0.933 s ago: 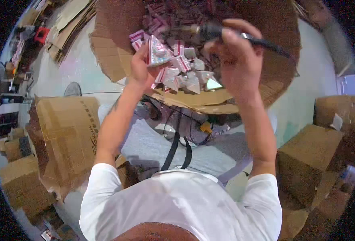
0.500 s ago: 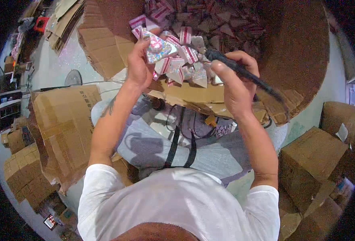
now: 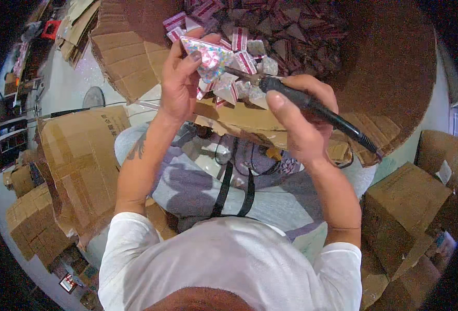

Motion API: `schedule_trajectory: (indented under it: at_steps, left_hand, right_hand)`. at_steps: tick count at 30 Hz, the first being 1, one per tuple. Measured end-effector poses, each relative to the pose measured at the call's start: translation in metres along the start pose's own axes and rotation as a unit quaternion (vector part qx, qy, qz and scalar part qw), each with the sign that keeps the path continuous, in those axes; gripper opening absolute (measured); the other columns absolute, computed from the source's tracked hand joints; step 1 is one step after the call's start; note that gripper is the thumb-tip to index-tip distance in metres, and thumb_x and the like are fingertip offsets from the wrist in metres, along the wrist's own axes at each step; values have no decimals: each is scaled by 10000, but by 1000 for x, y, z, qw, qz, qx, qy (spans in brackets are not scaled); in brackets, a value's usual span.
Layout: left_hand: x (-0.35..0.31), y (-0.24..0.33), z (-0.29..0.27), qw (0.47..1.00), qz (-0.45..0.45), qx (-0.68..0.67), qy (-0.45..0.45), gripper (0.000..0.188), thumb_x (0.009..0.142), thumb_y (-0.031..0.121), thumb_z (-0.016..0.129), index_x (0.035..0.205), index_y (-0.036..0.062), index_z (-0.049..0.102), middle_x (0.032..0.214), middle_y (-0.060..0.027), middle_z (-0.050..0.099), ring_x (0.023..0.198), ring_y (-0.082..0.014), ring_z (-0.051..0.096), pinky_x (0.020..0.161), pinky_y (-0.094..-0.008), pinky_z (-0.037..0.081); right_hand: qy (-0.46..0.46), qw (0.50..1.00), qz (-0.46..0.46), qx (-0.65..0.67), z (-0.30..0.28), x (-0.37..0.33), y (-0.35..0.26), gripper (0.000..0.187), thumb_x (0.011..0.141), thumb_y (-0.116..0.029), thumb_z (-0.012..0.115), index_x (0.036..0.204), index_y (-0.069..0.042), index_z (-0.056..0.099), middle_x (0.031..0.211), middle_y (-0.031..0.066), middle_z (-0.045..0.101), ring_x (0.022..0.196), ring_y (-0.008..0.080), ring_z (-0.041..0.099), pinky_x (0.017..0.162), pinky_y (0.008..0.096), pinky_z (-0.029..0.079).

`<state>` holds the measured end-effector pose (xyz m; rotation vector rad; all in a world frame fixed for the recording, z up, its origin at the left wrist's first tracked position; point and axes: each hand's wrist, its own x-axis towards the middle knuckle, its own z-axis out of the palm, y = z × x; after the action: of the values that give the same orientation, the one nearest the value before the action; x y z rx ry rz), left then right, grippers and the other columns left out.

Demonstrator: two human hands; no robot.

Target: Sorting small product packages from a large bin and sealing them using a handheld heat sealer.

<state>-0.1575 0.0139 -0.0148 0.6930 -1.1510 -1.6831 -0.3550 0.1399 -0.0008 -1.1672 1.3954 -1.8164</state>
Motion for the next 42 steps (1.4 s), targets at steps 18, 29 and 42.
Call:
schedule_trajectory:
  at_steps: [18, 29, 42]
  left_hand:
    - [2, -3, 11, 1000, 14, -13, 4, 523, 899, 87, 641, 1358, -49, 428, 1316, -180, 597, 1138, -204, 605, 1018, -345, 472]
    - [1, -2, 10, 999, 17, -28, -3, 520, 886, 58, 649, 1349, -41, 434, 1333, -188, 585, 1159, -214, 598, 1028, -351, 467]
    - [0, -2, 8, 1000, 24, -15, -12, 510, 899, 61, 650, 1353, -33, 437, 1333, -183, 587, 1147, -212, 599, 1019, -353, 475]
  right_hand:
    - [-40, 987, -42, -147, -4, 6, -22, 265, 764, -175, 820, 937, -27, 684, 847, 82, 680, 750, 172, 628, 690, 319, 505]
    - [-44, 987, -16, -156, -2, 5, -22, 301, 763, -237, 821, 943, -27, 702, 862, 82, 682, 775, 186, 633, 721, 327, 510]
    - [-46, 992, 7, -116, 1, 7, -24, 279, 774, -196, 813, 952, -18, 693, 852, 63, 657, 762, 151, 608, 688, 302, 490]
